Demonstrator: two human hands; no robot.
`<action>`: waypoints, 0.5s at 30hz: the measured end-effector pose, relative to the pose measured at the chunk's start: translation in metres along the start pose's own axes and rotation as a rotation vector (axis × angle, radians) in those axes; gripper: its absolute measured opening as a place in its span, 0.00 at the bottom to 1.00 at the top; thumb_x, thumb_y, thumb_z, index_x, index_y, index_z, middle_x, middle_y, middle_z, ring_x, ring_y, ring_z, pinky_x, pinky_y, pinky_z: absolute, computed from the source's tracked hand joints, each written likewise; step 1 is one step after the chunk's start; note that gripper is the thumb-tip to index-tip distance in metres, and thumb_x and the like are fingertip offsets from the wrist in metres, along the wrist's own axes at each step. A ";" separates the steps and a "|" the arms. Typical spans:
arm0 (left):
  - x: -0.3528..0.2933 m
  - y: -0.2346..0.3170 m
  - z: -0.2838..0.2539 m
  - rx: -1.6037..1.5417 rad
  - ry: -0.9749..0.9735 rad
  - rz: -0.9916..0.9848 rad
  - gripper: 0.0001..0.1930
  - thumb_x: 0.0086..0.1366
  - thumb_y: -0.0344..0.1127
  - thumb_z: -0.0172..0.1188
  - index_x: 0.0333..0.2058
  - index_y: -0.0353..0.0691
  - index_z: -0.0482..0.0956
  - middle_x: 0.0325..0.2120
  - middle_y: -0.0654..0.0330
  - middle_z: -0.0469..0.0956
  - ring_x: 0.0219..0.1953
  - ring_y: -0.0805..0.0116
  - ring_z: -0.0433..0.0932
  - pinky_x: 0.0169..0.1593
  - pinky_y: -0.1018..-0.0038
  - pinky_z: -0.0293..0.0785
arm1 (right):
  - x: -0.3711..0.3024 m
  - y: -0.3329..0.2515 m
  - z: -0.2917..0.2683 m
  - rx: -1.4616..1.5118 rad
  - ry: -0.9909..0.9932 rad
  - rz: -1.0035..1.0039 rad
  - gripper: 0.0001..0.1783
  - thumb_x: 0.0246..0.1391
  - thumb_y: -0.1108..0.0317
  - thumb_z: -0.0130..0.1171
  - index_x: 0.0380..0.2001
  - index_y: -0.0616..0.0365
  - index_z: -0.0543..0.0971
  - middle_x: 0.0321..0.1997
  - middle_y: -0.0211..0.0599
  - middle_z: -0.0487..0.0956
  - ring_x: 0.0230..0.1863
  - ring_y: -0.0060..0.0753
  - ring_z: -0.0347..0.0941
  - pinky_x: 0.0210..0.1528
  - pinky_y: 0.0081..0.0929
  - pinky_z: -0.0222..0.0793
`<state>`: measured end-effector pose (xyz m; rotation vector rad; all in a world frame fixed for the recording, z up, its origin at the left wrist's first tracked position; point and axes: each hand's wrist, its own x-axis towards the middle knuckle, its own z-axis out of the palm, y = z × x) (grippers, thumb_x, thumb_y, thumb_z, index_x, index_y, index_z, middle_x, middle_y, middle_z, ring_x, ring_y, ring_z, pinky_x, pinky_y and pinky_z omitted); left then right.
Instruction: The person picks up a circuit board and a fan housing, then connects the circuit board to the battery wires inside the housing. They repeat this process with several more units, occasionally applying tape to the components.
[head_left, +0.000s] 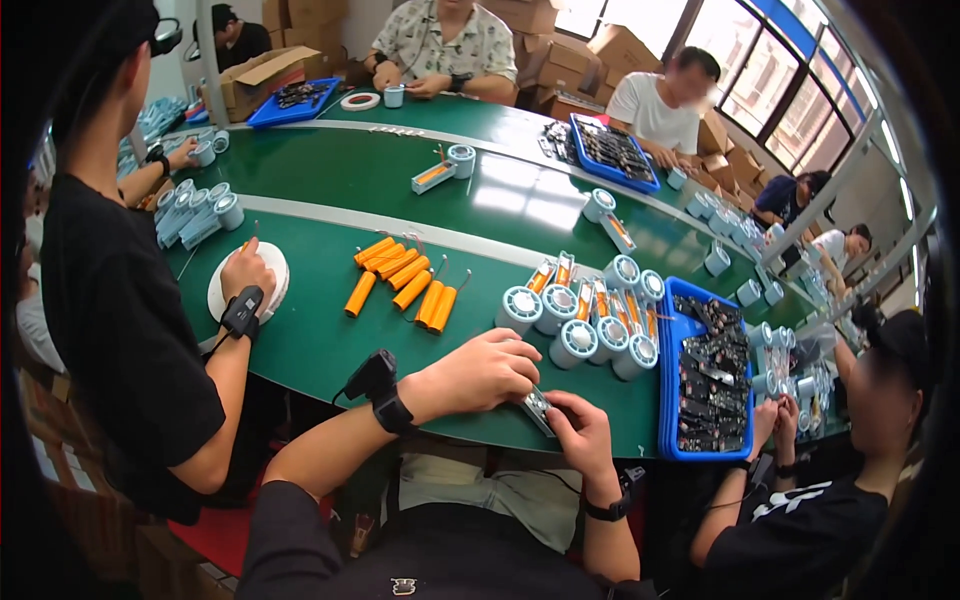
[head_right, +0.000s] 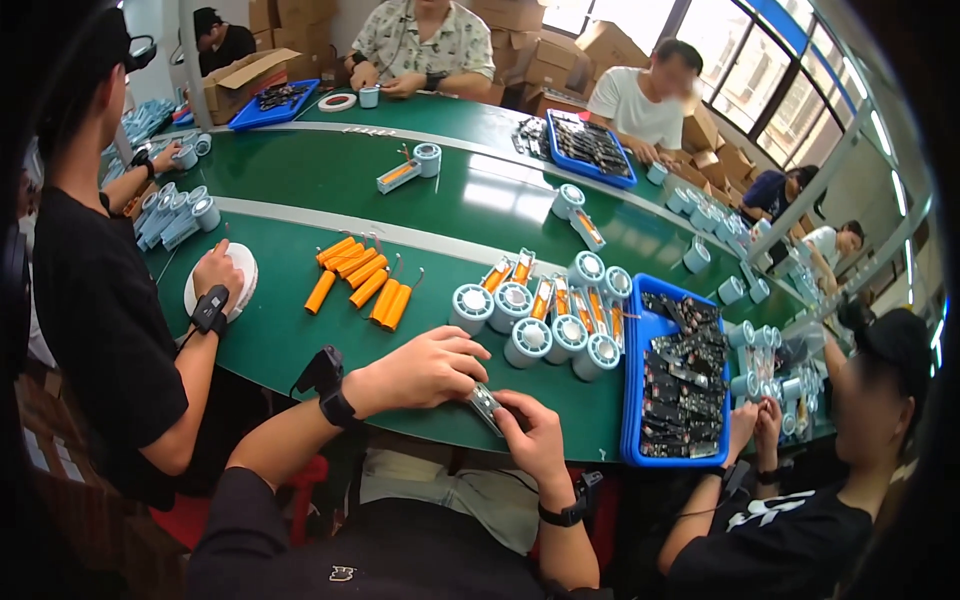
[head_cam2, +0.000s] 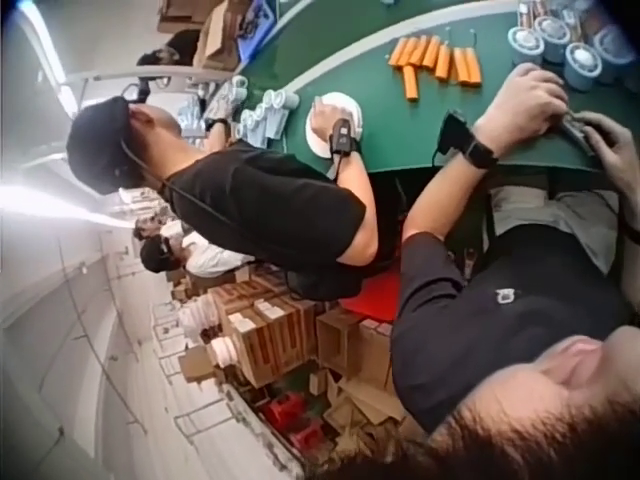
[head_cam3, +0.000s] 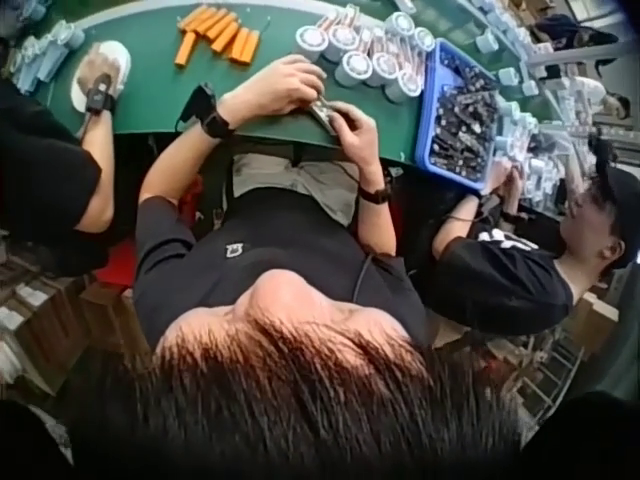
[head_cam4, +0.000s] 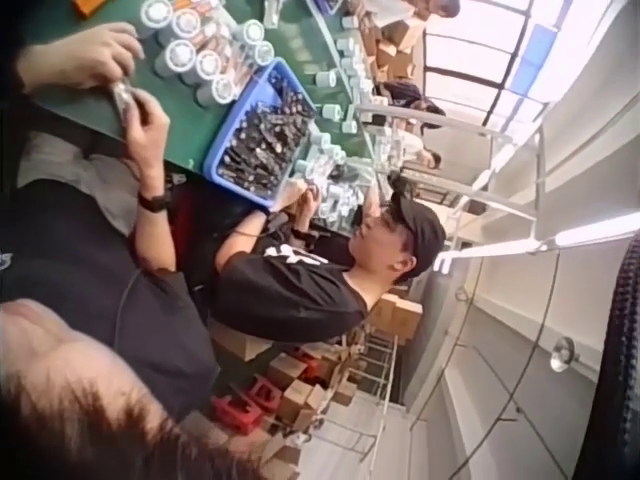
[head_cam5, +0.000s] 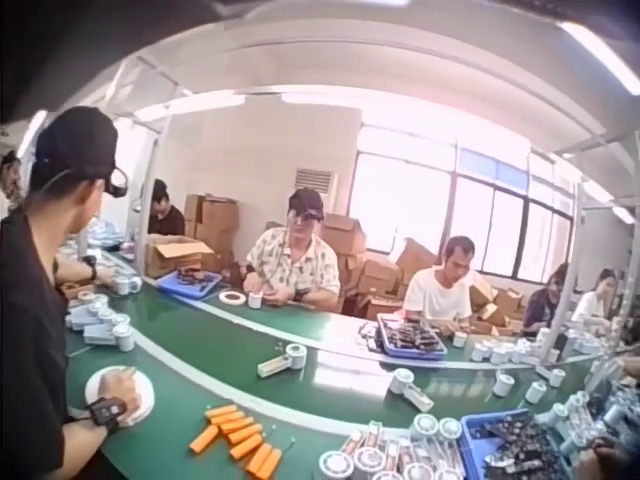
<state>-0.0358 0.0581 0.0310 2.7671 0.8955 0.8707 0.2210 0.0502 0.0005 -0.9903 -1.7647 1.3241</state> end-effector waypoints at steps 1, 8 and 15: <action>0.003 0.000 0.000 -0.001 0.020 -0.007 0.03 0.56 0.33 0.68 0.29 0.46 0.83 0.43 0.67 0.83 0.56 0.62 0.77 0.64 0.58 0.68 | 0.000 -0.001 -0.001 -0.010 -0.002 -0.025 0.13 0.64 0.76 0.60 0.50 0.69 0.81 0.45 0.35 0.85 0.44 0.20 0.79 0.48 0.20 0.75; 0.003 0.008 -0.010 0.040 -0.013 0.018 0.04 0.54 0.33 0.70 0.28 0.46 0.83 0.41 0.67 0.85 0.52 0.63 0.80 0.56 0.62 0.71 | -0.001 -0.003 -0.001 -0.113 0.013 -0.171 0.14 0.66 0.71 0.59 0.50 0.68 0.81 0.48 0.41 0.84 0.47 0.26 0.79 0.50 0.25 0.75; 0.040 0.025 -0.051 0.095 0.076 0.051 0.05 0.50 0.31 0.73 0.26 0.45 0.84 0.39 0.66 0.87 0.45 0.64 0.83 0.51 0.63 0.74 | -0.004 0.026 -0.015 0.590 0.046 -0.219 0.32 0.74 0.47 0.46 0.53 0.72 0.79 0.48 0.46 0.84 0.50 0.33 0.79 0.56 0.31 0.73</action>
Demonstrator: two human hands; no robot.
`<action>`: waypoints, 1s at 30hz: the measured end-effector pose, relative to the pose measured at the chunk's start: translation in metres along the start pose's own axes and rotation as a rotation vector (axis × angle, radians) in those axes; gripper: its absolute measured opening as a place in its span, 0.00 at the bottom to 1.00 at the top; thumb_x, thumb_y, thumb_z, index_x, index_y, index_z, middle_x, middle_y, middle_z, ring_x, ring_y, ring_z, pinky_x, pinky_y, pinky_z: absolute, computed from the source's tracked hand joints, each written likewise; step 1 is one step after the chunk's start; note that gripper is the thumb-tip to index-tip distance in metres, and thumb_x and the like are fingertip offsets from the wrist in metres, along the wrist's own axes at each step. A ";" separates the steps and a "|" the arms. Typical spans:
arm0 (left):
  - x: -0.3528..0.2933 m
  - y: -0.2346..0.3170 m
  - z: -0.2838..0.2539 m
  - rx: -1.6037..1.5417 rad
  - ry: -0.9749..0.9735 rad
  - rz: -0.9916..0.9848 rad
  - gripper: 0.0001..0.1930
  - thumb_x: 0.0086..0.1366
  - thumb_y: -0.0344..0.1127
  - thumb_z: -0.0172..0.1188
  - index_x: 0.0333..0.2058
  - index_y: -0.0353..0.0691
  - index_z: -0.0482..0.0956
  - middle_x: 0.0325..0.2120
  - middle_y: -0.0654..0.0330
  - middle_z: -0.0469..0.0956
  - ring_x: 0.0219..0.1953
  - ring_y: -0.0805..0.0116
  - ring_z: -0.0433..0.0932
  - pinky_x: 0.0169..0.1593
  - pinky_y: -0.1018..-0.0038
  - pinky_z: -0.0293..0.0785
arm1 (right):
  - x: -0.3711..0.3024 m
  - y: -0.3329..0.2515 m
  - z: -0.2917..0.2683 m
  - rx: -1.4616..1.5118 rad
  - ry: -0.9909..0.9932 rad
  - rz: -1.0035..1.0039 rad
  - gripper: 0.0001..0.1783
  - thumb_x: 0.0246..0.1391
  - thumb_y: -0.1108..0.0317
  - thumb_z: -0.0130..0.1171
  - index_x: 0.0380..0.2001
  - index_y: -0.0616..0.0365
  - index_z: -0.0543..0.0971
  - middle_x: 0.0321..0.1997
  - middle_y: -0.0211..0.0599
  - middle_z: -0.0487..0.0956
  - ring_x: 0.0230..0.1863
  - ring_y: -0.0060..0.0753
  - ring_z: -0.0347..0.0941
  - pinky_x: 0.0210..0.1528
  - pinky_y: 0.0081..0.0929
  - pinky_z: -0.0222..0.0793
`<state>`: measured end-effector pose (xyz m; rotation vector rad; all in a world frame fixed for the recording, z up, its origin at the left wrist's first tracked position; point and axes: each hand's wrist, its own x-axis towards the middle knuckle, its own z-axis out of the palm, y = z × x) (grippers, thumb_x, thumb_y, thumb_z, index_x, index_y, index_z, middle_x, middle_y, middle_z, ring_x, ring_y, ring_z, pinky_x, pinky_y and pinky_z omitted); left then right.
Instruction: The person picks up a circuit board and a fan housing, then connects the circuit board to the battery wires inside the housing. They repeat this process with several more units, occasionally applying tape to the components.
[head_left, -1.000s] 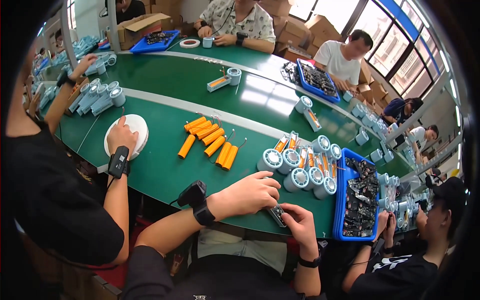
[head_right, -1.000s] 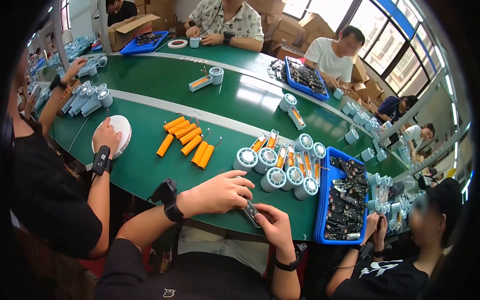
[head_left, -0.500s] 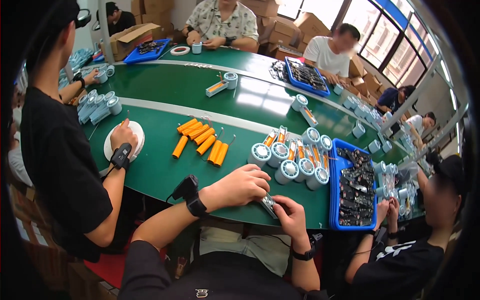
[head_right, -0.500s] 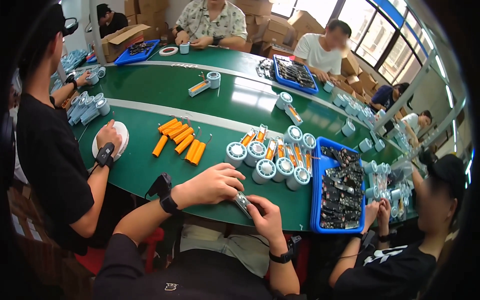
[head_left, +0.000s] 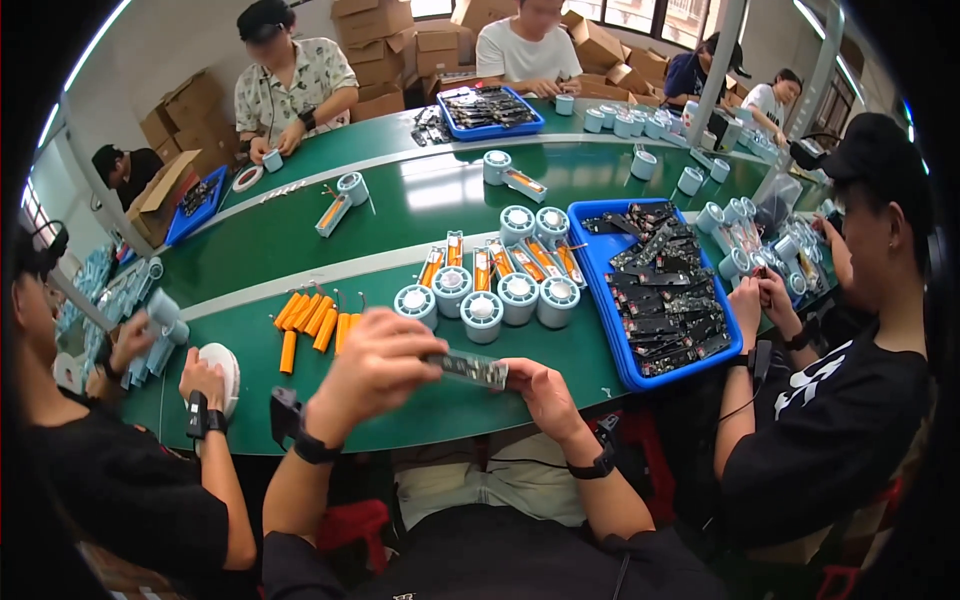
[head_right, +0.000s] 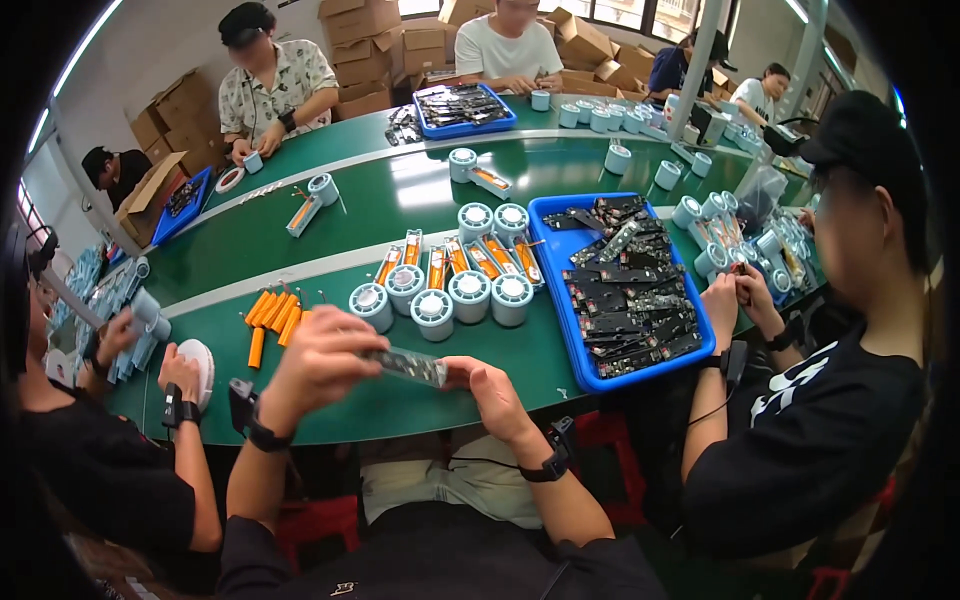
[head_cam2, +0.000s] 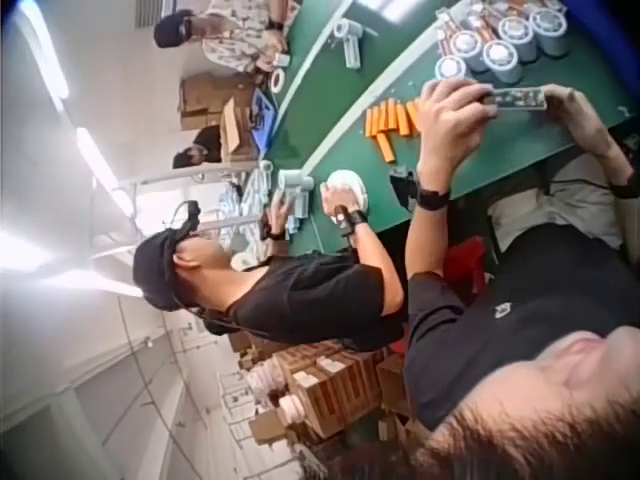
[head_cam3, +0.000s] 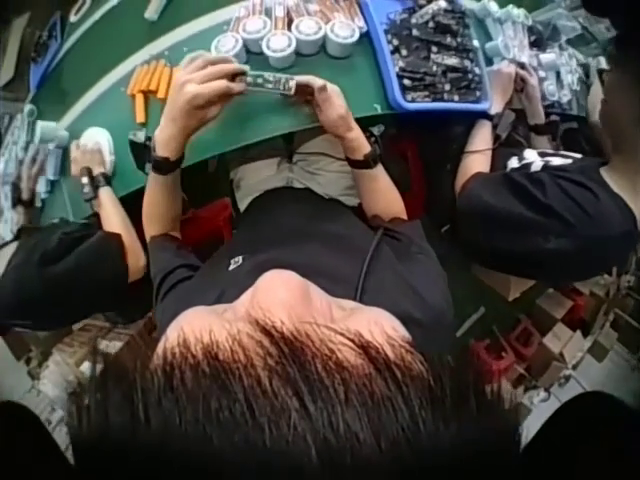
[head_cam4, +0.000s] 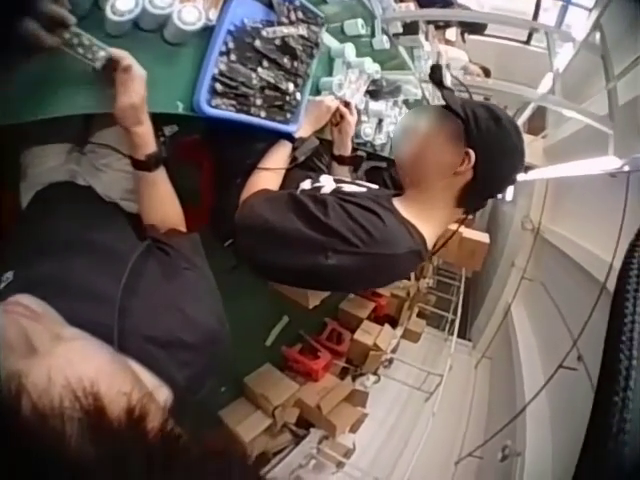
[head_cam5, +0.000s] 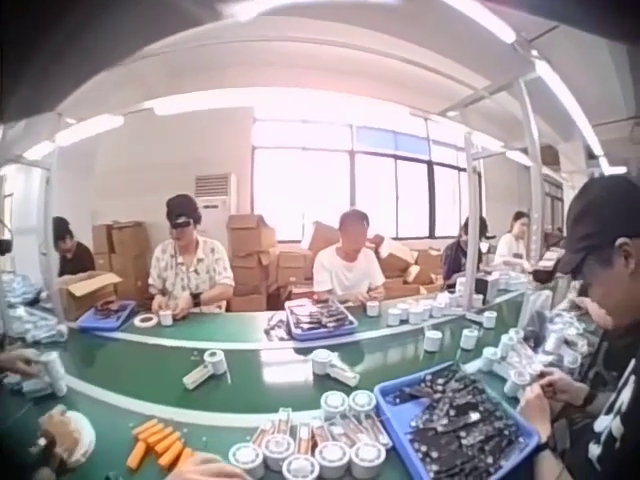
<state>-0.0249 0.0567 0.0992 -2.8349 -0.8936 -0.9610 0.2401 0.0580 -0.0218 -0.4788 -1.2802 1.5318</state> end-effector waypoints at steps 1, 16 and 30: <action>0.015 -0.010 -0.009 0.020 0.073 0.005 0.06 0.49 0.30 0.73 0.26 0.45 0.84 0.39 0.65 0.87 0.45 0.63 0.83 0.49 0.63 0.75 | -0.002 -0.004 0.000 -0.073 -0.035 0.012 0.36 0.74 0.44 0.43 0.53 0.72 0.78 0.47 0.46 0.84 0.49 0.33 0.78 0.57 0.31 0.72; 0.148 -0.269 0.092 0.350 -0.136 -0.551 0.05 0.52 0.37 0.73 0.28 0.45 0.88 0.32 0.59 0.87 0.41 0.57 0.84 0.45 0.64 0.81 | 0.004 -0.012 0.000 -0.073 -0.280 0.202 0.18 0.74 0.63 0.47 0.44 0.67 0.81 0.37 0.38 0.83 0.43 0.30 0.80 0.49 0.28 0.76; 0.298 -0.279 0.216 0.308 -0.392 0.035 0.20 0.59 0.41 0.72 0.50 0.49 0.82 0.47 0.57 0.82 0.57 0.54 0.77 0.68 0.45 0.60 | 0.019 -0.018 0.001 -0.203 -0.222 0.070 0.07 0.66 0.72 0.57 0.37 0.65 0.82 0.31 0.41 0.80 0.34 0.39 0.76 0.38 0.34 0.72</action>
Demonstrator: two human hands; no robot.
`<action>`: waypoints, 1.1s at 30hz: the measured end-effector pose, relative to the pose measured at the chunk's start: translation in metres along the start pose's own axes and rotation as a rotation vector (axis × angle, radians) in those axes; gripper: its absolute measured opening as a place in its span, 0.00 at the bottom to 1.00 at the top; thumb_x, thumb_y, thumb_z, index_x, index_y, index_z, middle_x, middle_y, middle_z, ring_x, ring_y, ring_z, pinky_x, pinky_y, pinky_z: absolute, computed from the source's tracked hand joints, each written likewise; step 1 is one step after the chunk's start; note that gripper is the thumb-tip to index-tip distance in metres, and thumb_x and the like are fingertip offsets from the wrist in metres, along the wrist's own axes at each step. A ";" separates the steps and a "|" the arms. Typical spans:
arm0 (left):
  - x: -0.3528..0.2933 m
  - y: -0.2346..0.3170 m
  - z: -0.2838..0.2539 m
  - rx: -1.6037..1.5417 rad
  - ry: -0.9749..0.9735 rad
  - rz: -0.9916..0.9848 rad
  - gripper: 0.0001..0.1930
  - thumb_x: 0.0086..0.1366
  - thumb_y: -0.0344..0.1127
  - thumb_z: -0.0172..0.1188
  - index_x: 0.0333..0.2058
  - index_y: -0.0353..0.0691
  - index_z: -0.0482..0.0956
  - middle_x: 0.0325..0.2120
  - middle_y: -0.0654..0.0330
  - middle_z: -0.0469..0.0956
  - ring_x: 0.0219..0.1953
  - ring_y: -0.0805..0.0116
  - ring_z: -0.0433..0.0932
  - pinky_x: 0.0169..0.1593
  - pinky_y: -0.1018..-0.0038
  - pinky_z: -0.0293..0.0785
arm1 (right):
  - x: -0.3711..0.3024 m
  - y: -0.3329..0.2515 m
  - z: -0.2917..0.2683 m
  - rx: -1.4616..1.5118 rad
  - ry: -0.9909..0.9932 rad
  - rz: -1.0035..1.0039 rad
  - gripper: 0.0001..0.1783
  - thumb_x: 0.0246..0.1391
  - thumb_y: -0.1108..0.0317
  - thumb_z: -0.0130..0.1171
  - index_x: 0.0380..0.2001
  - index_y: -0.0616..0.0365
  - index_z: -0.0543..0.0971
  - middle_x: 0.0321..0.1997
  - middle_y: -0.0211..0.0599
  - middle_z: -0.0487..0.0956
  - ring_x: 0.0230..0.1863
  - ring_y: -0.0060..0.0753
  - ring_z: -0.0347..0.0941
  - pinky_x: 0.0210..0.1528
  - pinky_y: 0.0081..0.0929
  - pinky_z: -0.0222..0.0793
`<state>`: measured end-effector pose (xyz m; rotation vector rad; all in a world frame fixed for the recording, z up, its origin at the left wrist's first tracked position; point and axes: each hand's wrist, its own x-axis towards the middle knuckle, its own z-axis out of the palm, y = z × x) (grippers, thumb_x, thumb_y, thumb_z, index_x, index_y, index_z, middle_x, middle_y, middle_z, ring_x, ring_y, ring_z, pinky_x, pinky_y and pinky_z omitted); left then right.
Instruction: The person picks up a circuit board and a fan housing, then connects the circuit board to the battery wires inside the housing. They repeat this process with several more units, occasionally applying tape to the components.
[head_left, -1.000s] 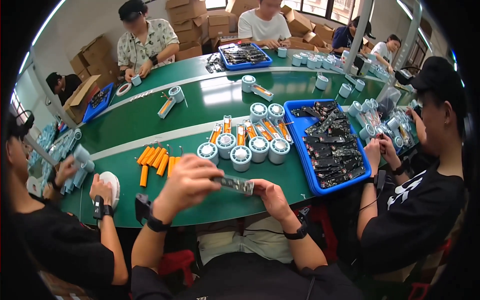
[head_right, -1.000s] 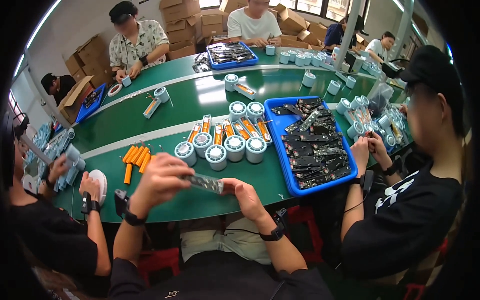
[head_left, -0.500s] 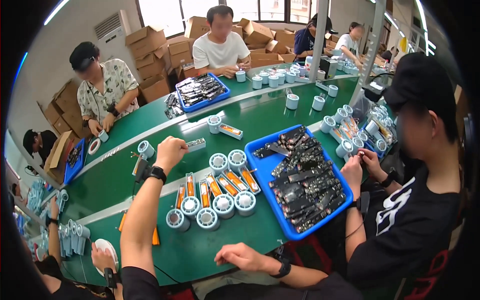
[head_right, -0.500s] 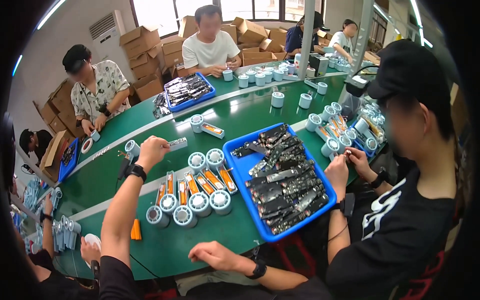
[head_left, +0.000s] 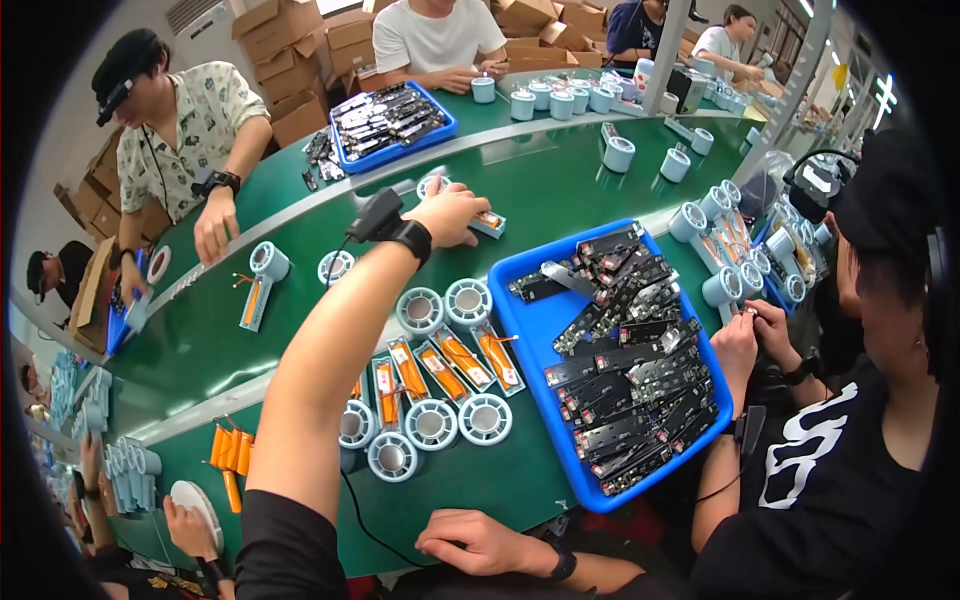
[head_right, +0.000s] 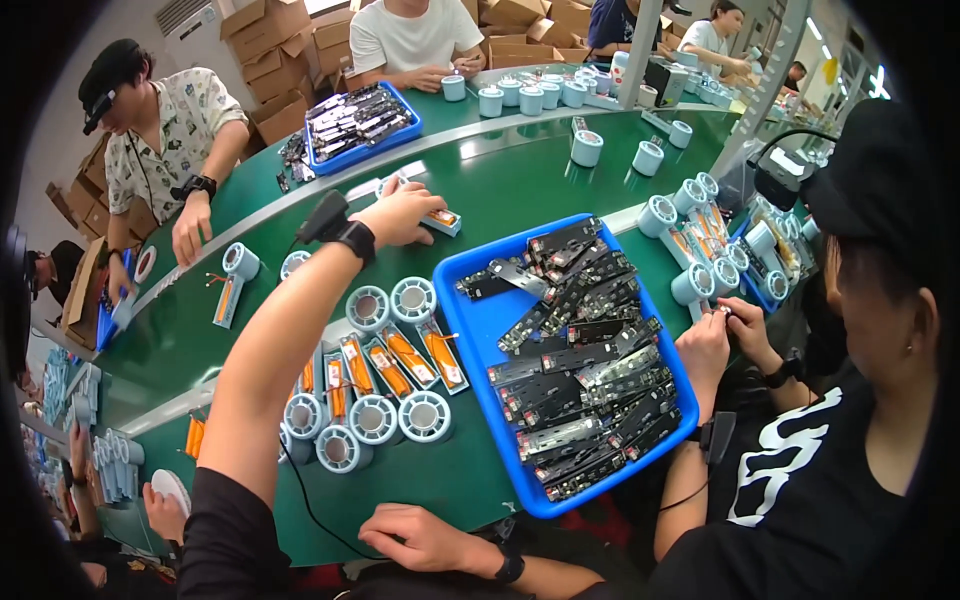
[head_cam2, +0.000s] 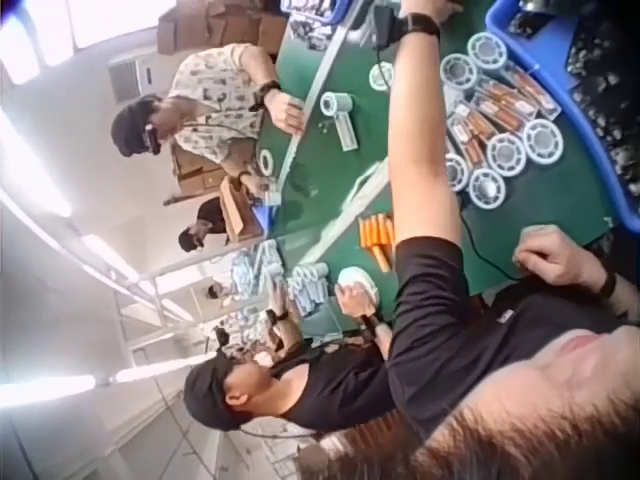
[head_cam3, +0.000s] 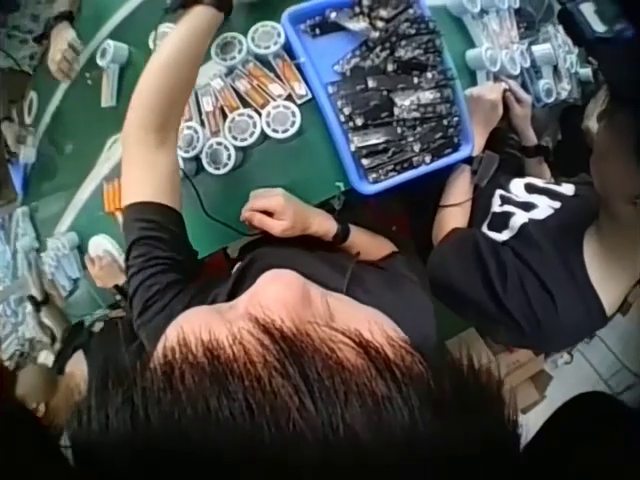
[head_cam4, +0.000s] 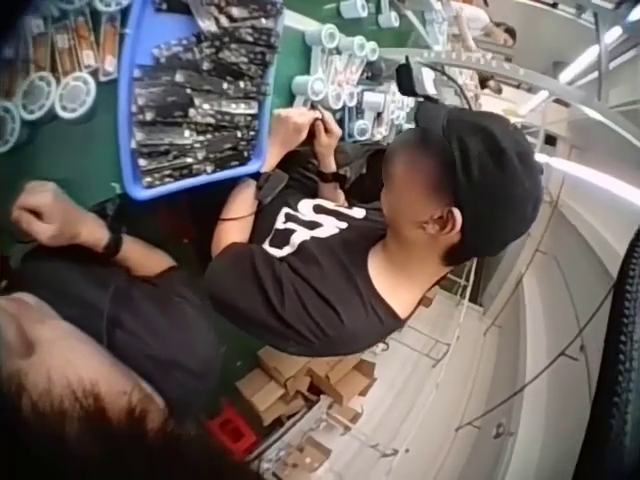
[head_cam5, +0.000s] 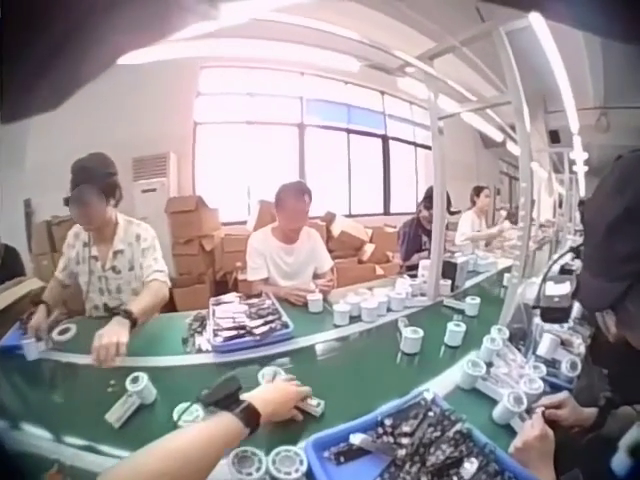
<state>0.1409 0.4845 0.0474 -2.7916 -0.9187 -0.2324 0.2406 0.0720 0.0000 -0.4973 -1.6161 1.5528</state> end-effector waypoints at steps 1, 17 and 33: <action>0.007 0.002 0.002 -0.036 -0.054 -0.052 0.21 0.59 0.41 0.71 0.51 0.50 0.82 0.47 0.58 0.83 0.57 0.53 0.77 0.68 0.43 0.57 | 0.000 -0.001 0.004 0.000 0.035 -0.011 0.07 0.65 0.72 0.58 0.37 0.64 0.82 0.31 0.41 0.80 0.33 0.39 0.76 0.37 0.34 0.72; -0.147 0.168 -0.249 -0.515 -0.107 0.156 0.18 0.58 0.30 0.66 0.48 0.44 0.82 0.28 0.56 0.80 0.33 0.57 0.81 0.39 0.62 0.75 | -0.010 -0.003 0.006 -0.069 0.006 -0.059 0.06 0.64 0.71 0.59 0.35 0.64 0.81 0.29 0.41 0.78 0.32 0.41 0.75 0.37 0.35 0.71; -0.323 0.278 -0.195 -0.548 -0.146 -0.106 0.20 0.60 0.31 0.63 0.52 0.52 0.80 0.32 0.62 0.78 0.42 0.62 0.80 0.64 0.55 0.68 | -0.019 -0.112 -0.007 -0.553 0.293 0.060 0.10 0.58 0.79 0.62 0.43 0.65 0.82 0.41 0.41 0.84 0.38 0.26 0.80 0.41 0.25 0.76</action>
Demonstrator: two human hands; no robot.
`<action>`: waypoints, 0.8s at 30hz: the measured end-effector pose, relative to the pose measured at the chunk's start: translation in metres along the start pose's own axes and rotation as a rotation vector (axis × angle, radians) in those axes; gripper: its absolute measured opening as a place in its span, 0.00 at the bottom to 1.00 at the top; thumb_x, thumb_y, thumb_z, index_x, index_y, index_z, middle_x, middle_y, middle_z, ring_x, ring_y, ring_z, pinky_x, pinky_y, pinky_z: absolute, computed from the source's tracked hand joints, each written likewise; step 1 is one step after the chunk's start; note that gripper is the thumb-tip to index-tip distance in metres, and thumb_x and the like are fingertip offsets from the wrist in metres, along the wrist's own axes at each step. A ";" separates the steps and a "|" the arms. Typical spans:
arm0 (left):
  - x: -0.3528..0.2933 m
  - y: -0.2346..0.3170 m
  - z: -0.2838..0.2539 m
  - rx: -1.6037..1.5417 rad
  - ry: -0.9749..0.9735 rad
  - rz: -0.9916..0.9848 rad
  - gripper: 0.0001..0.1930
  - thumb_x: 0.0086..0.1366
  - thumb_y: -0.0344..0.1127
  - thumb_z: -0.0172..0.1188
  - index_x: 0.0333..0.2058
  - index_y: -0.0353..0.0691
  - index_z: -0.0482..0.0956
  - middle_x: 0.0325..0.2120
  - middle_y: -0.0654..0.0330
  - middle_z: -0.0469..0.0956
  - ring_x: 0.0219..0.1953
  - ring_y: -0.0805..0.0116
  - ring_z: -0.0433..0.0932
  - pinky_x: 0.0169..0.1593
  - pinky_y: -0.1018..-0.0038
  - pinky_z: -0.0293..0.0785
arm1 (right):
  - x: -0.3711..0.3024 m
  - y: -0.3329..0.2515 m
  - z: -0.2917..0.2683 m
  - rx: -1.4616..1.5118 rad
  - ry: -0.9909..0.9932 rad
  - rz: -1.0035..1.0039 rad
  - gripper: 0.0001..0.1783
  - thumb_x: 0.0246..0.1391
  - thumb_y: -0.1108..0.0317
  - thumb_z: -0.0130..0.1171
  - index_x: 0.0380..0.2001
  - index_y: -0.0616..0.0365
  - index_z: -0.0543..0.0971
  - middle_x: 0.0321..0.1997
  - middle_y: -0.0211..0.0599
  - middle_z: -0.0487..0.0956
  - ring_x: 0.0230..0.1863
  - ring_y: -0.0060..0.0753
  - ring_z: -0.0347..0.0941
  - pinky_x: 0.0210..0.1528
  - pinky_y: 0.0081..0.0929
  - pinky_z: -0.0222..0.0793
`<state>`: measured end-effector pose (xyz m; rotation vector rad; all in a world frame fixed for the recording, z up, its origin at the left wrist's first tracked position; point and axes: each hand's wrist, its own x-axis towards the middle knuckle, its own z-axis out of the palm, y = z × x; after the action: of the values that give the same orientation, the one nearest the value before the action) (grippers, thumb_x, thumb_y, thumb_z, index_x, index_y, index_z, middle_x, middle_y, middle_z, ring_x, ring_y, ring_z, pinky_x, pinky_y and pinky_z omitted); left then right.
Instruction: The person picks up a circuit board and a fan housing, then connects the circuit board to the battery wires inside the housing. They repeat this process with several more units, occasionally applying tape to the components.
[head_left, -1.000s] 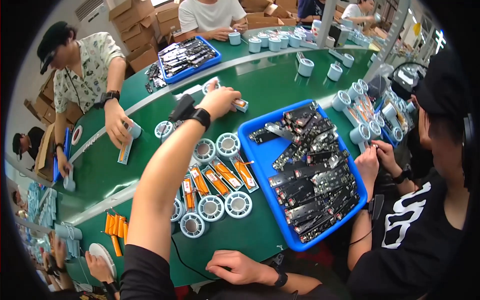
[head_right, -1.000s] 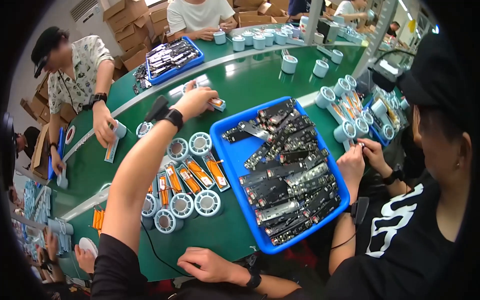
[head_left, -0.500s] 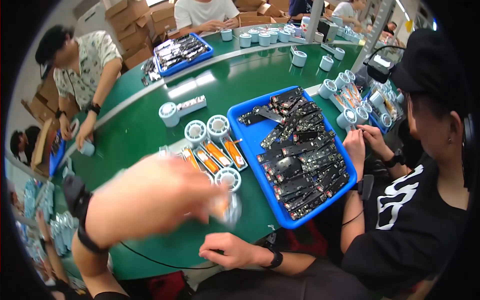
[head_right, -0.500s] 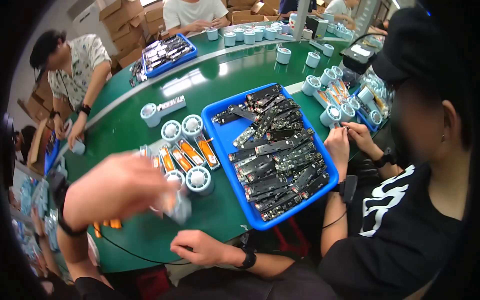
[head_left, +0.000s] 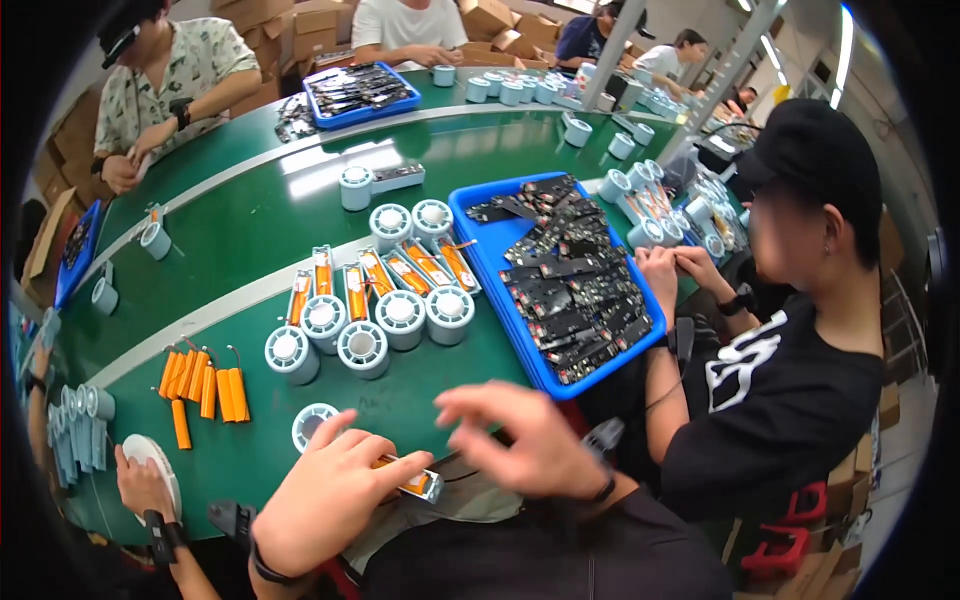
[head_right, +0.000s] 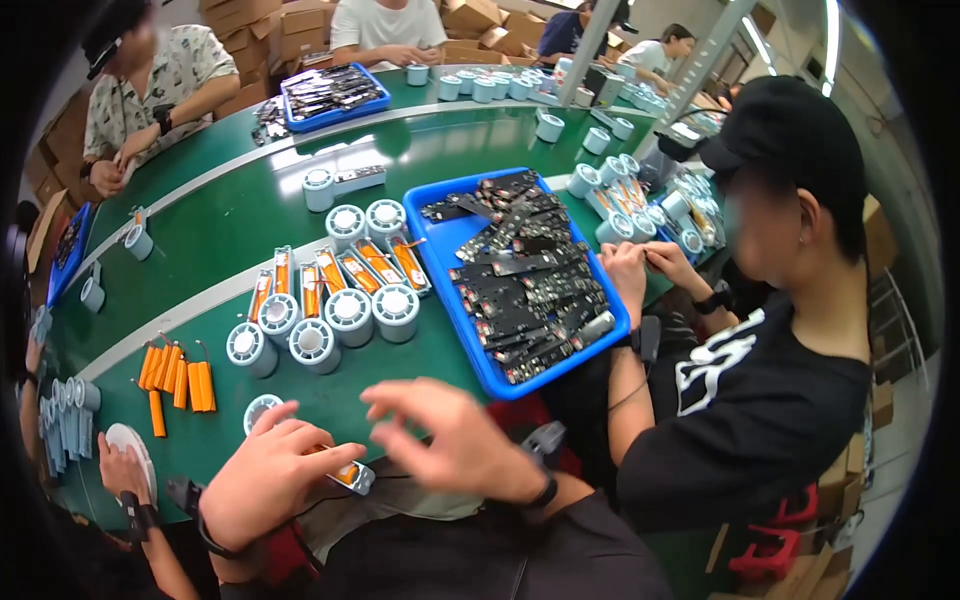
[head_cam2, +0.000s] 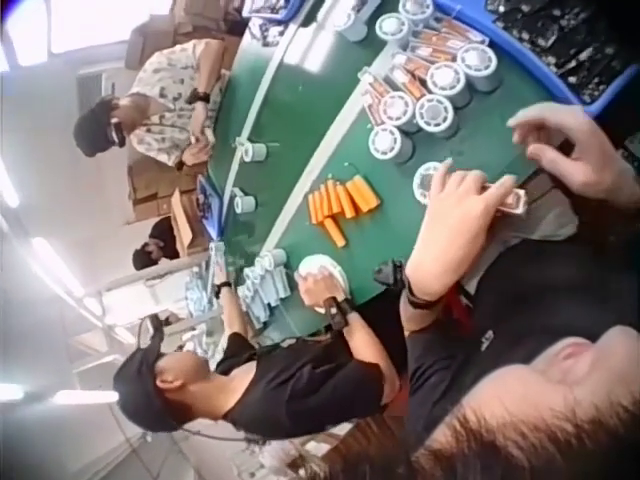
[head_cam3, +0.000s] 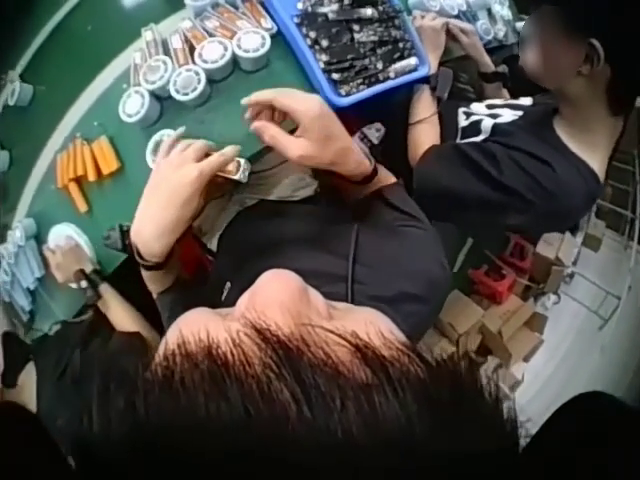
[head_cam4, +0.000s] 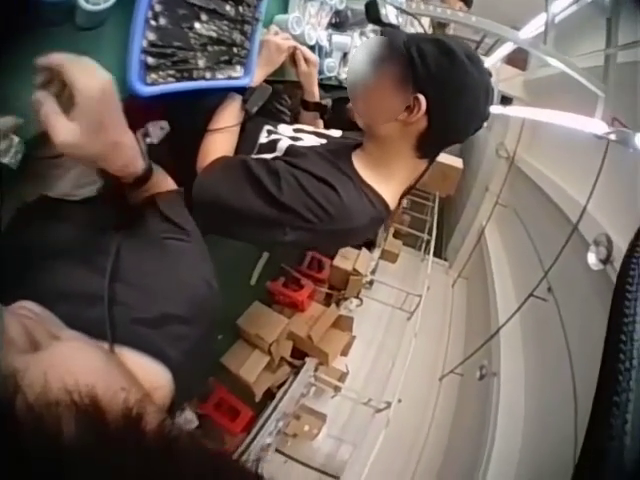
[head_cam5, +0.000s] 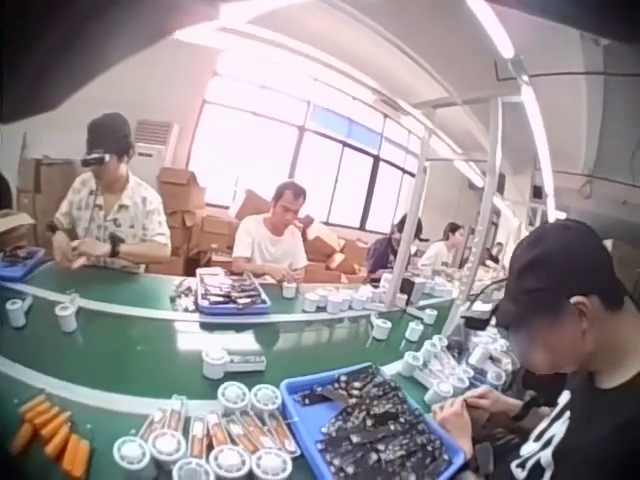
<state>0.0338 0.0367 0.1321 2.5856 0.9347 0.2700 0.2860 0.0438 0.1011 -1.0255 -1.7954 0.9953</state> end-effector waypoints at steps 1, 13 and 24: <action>-0.001 -0.002 0.010 -0.003 -0.010 0.044 0.20 0.60 0.31 0.63 0.52 0.52 0.80 0.32 0.62 0.78 0.42 0.62 0.80 0.64 0.55 0.68 | 0.005 -0.004 -0.015 -0.196 0.122 -0.061 0.09 0.58 0.77 0.63 0.42 0.64 0.83 0.41 0.40 0.84 0.37 0.26 0.80 0.40 0.25 0.75; -0.016 -0.035 0.078 0.111 0.299 -0.027 0.14 0.56 0.30 0.63 0.39 0.56 0.88 0.53 0.67 0.79 0.68 0.51 0.64 0.73 0.36 0.41 | 0.087 0.120 -0.122 -1.368 0.348 0.191 0.13 0.51 0.67 0.67 0.41 0.57 0.82 0.46 0.43 0.80 0.53 0.51 0.72 0.56 0.42 0.73; -0.031 -0.018 0.052 0.263 0.519 -0.134 0.14 0.63 0.24 0.60 0.46 0.37 0.86 0.54 0.51 0.79 0.56 0.40 0.77 0.56 0.54 0.78 | 0.089 0.128 -0.139 -1.337 0.380 0.039 0.08 0.47 0.71 0.65 0.34 0.55 0.80 0.41 0.41 0.80 0.50 0.50 0.74 0.53 0.44 0.72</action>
<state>0.0154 0.0148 0.0758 2.7213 1.3941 0.8621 0.4161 0.2016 0.0581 -1.8284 -2.0097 -0.5632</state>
